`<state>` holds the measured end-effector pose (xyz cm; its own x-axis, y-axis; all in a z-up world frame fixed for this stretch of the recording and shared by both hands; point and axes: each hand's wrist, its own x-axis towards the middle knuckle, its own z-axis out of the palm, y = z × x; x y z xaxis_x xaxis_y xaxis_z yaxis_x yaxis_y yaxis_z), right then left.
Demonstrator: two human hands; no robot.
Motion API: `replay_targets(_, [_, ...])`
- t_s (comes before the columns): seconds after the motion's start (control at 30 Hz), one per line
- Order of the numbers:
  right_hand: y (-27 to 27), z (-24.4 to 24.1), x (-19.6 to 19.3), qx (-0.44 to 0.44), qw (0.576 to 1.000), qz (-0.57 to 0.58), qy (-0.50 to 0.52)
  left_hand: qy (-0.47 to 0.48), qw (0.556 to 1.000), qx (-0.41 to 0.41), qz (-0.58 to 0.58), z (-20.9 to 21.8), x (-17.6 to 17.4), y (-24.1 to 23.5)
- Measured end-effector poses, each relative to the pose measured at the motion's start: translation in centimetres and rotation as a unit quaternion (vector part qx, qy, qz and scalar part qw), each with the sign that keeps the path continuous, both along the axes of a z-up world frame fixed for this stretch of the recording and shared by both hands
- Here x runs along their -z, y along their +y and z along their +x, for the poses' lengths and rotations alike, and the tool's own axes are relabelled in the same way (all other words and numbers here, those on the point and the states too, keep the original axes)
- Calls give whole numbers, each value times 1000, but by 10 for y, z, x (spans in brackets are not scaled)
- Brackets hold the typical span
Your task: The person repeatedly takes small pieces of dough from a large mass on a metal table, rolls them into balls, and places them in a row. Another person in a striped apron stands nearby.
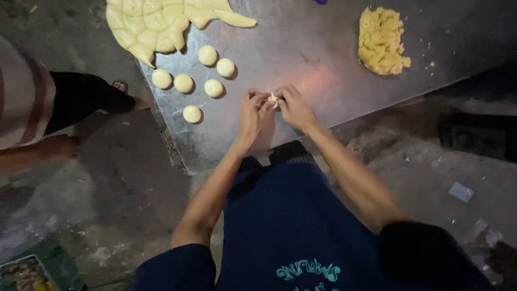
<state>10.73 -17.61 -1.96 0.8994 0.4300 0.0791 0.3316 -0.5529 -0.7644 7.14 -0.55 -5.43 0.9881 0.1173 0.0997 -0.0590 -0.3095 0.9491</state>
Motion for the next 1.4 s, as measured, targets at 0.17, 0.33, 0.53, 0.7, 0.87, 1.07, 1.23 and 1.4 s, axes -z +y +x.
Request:
replay_targets(0.17, [0, -2, -1, -11, 996, 91, 13, 23, 997, 14, 67, -3, 4, 3])
replay_targets(0.33, [-2, 10, 4, -26, 998, -7, 52, 24, 996, 54, -65, 3, 2, 13])
replay_targets(0.53, [7, -4, 14, -20, 997, 64, -23, 112, 993, -13, 35, 9, -8, 6])
replay_targets(0.7, [3, -3, 22, -8, 1000, -1, 5, 128, 988, -34, 75, -4, -19, -21])
replay_targets(0.87, [8, 15, 22, -54, 997, -29, -49, 122, 992, -11, 3, -6, -19, -11])
replay_targets(1.07, [11, 34, -22, 94, 976, 87, 177, 129, 947, -10, -294, 6, -26, 9])
replay_targets(1.23, [-12, 38, -80, -72, 992, 96, 38, 205, 790, 3, -578, -3, -52, -8])
replay_targets(1.4, [-23, 43, -100, -34, 998, 40, 20, 228, 747, 20, -625, 3, -64, -36])
